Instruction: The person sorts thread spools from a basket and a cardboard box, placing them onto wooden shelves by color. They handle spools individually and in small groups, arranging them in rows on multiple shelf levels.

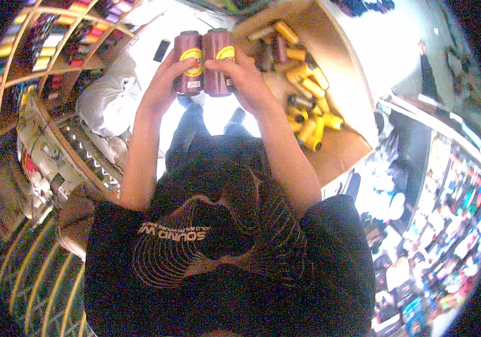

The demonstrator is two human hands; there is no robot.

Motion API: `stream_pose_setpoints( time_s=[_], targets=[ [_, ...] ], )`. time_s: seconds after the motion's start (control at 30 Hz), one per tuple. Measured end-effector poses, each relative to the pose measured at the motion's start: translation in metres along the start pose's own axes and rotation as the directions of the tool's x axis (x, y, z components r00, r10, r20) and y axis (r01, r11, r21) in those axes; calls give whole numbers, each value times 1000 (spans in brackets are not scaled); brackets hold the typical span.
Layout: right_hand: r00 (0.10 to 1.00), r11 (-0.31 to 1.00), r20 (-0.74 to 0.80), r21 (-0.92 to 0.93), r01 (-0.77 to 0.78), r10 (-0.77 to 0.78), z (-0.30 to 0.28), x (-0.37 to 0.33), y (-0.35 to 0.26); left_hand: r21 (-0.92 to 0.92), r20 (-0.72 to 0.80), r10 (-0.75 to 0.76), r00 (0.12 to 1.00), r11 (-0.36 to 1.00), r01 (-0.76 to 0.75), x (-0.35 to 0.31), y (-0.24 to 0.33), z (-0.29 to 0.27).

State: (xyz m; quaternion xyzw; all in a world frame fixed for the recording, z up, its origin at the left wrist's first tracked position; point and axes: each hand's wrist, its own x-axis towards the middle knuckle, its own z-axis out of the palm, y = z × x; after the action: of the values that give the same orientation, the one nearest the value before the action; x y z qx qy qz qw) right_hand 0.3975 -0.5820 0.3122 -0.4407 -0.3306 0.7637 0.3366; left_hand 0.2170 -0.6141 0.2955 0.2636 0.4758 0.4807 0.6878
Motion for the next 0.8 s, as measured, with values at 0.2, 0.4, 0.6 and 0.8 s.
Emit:
stream_pose_setpoints(
  time_s=[0.2, 0.4, 0.6, 0.8],
  targets=[
    [992, 987, 85, -136, -82, 94, 82, 69, 16, -246, -202, 10, 979, 967, -60, -5, 16, -103],
    [986, 958, 146, -285, -41, 86, 141, 143, 41, -288, -287, 31, 957, 951, -117, 12, 46, -185],
    [986, 946, 100, -311, -93, 130, 201, 207, 32, -248, -405, 50, 913, 955, -163, 49, 89, -232],
    [982, 939, 156, -341, -45, 104, 227, 296, 8, -202, -461, 89, 883, 958, -202, 117, 134, -265]
  ],
)
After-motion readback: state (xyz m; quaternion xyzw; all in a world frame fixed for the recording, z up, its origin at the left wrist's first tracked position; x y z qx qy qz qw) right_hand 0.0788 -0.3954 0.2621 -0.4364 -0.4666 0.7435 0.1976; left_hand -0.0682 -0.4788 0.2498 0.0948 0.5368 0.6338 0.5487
